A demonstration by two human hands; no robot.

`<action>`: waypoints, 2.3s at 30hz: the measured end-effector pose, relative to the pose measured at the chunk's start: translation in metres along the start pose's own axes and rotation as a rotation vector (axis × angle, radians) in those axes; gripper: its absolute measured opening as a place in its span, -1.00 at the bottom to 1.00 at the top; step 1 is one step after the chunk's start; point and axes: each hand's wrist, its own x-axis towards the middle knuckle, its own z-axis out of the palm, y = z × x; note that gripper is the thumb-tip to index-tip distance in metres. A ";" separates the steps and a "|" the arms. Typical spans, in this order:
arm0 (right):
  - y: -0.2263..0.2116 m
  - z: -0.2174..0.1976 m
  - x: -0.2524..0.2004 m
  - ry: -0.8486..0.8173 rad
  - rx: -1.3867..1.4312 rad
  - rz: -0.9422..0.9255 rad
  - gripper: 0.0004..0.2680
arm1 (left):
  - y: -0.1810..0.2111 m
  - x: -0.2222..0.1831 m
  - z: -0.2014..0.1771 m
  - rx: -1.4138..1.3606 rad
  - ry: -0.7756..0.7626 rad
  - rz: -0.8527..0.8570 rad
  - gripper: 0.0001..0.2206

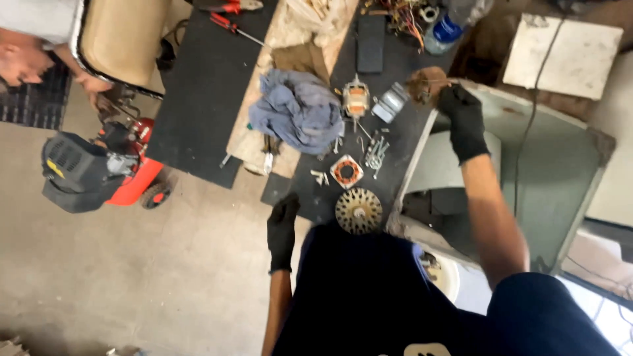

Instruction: Inspecting and repairing the internal components of an electric motor

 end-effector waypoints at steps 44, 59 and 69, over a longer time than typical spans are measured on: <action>-0.065 0.020 -0.363 -0.486 1.105 0.443 -0.69 | 0.128 -0.175 0.057 -0.217 -0.179 0.895 -0.87; -0.148 0.051 -0.339 -0.653 0.624 0.151 -0.50 | 0.184 -0.122 0.017 -0.258 -0.618 0.709 -0.79; -0.176 0.053 -0.324 -0.620 0.330 0.017 -0.40 | 0.191 -0.101 0.026 -0.237 -0.495 0.818 -0.84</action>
